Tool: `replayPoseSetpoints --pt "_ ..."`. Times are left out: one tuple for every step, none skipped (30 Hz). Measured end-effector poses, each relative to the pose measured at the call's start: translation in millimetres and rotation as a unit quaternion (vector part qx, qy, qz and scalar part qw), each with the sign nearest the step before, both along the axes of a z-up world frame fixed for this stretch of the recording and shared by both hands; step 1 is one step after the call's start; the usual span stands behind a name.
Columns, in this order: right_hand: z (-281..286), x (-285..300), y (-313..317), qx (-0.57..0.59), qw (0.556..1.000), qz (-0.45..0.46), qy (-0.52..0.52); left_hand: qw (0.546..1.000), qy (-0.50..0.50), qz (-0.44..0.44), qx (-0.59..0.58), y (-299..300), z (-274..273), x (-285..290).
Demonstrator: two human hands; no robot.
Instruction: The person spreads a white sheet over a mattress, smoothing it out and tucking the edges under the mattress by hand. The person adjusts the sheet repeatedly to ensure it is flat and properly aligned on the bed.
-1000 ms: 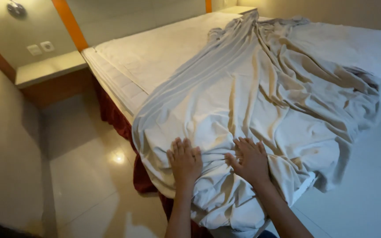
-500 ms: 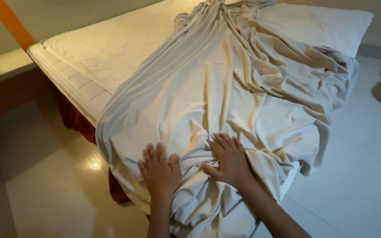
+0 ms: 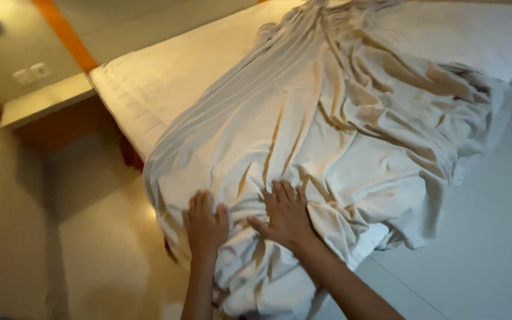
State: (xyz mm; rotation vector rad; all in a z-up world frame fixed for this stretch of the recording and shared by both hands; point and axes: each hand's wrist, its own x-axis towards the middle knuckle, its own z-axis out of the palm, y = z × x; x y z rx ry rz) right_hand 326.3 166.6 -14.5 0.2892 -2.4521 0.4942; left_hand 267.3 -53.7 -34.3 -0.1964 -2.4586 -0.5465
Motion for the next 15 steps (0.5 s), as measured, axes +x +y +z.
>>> replayPoseSetpoints --pt "0 1 3 0.001 1.0 0.016 -0.005 1.0 -0.005 0.016 0.001 0 -2 2" --pt "1 3 4 0.032 0.999 0.006 -0.03 0.998 0.051 -0.014 0.028 0 -3 4" --pt "7 1 5 0.066 0.997 -0.001 -0.048 0.991 0.114 -0.039 0.055 -2 0 4" --pt "10 3 13 0.069 0.996 0.017 -0.047 0.992 0.115 -0.02 0.055 1 -7 11" --pt "14 2 18 0.113 0.99 0.035 -0.071 0.994 0.061 -0.012 0.085 1 -13 15" --pt "17 0 21 0.158 0.982 0.052 -0.093 0.993 0.008 -0.006 0.116 -1 -19 18" --pt "30 9 21 0.163 0.98 0.071 -0.088 0.993 0.012 0.014 0.119 5 -18 26" --pt "42 18 22 0.183 0.974 0.048 -0.122 0.995 -0.005 0.004 0.104 11 -19 34" --pt "52 28 22 0.204 0.966 0.026 -0.154 0.996 -0.024 -0.004 0.088 17 -22 42" --pt "46 25 25 0.209 0.965 0.047 -0.149 0.996 -0.022 0.017 0.09 28 -20 54" --pt "38 23 27 0.181 0.975 0.039 -0.124 0.995 -0.06 0.038 0.065 37 -18 65" --pt "30 19 26 0.151 0.983 0.032 -0.101 0.992 -0.1 0.059 0.042 46 -16 74" --pt "28 20 26 0.153 0.982 0.048 -0.098 0.991 -0.099 0.075 0.043 56 0 95" --pt "26 20 26 0.152 0.986 0.038 -0.058 0.989 -0.124 0.072 0.039 66 16 115" --pt "22 20 27 0.148 0.988 0.027 -0.02 0.986 -0.149 0.068 0.034 78 29 133"
